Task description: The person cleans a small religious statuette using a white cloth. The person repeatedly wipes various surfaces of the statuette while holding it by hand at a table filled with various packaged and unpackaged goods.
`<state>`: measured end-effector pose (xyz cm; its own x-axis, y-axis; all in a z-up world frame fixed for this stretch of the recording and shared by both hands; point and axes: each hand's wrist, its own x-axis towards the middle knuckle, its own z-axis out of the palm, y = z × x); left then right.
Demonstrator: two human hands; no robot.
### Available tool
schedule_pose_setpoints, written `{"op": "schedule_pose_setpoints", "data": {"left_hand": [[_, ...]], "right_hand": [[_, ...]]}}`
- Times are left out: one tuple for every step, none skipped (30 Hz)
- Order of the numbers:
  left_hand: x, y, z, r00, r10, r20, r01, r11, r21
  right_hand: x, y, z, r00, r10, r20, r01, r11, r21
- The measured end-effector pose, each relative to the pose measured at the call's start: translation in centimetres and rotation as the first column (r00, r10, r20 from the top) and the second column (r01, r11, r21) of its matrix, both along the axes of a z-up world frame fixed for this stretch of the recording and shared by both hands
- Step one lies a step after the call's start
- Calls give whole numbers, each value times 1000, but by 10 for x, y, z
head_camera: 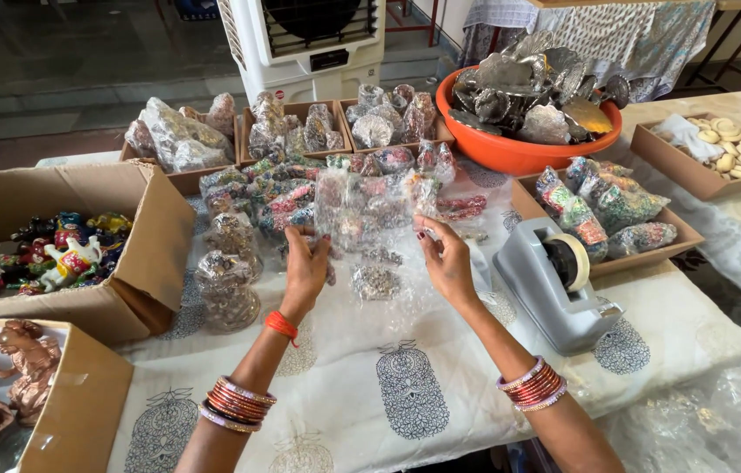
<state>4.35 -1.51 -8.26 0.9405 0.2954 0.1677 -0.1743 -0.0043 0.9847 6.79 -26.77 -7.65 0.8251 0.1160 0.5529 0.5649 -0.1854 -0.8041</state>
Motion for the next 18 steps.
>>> {"op": "schedule_pose_setpoints", "data": {"left_hand": [[1, 0, -7, 1000, -1, 0, 1, 1000, 3], [1, 0, -13, 1000, -5, -15, 5, 1000, 29], [2, 0, -19, 1000, -7, -29, 9, 998, 54], [2, -1, -19, 1000, -7, -27, 8, 998, 57], [0, -2, -20, 1000, -15, -13, 16, 995, 96], [-2, -3, -22, 1000, -24, 2, 24, 990, 136], [-3, -4, -20, 1000, -23, 3, 22, 990, 136], [-5, -5, -18, 1000, -17, -21, 19, 991, 133], [-7, -7, -17, 999, -10, -45, 16, 991, 129], [0, -3, -34, 999, -8, -44, 14, 992, 129], [8, 2, -49, 998, 37, 57, -50, 967, 248], [16, 7, -65, 984, 69, 163, -124, 926, 357], [10, 7, -59, 985, 69, 161, -123, 926, 358], [4, 7, -53, 958, 91, 272, -195, 901, 387], [0, 8, -45, 918, 105, 384, -270, 873, 407], [-8, 6, -25, 917, 104, 385, -270, 872, 408], [-18, 4, -7, 899, 171, 402, -380, 763, 524], [-28, 2, 11, 873, 232, 428, -471, 624, 623]], "right_hand": [[1, -1, -5, 1000, -1, 0, 1, 1000, 3], [3, -1, -11, 1000, -15, -12, 15, 1000, -6], [5, -1, -16, 999, -29, -23, 28, 999, -15], [7, -1, -18, 999, -28, -21, 28, 1000, -12], [9, -2, -21, 997, -17, -72, 16, 1000, -14], [10, -2, -24, 992, -7, -122, 5, 1000, -16], [14, -3, -32, 993, -5, -120, 3, 1000, -16], [19, -3, -39, 985, 4, -171, -7, 1000, -14], [22, -5, -46, 975, 13, -223, -16, 1000, -13], [24, -6, -50, 975, 15, -221, -18, 1000, -14], [26, -7, -53, 967, -8, -253, -6, 998, -55], [28, -7, -56, 959, -31, -283, 4, 995, -96], [19, -6, -44, 958, -32, -285, 4, 995, -96], [10, -4, -31, 968, -88, -235, 52, 986, -157], [2, -2, -18, 974, -141, -177, 103, 972, -212], [7, -6, -24, 974, -142, -176, 103, 972, -210], [10, -10, -31, 969, -219, 118, 245, 921, -301], [13, -15, -39, 880, -244, 407, 395, 851, -345]]}}
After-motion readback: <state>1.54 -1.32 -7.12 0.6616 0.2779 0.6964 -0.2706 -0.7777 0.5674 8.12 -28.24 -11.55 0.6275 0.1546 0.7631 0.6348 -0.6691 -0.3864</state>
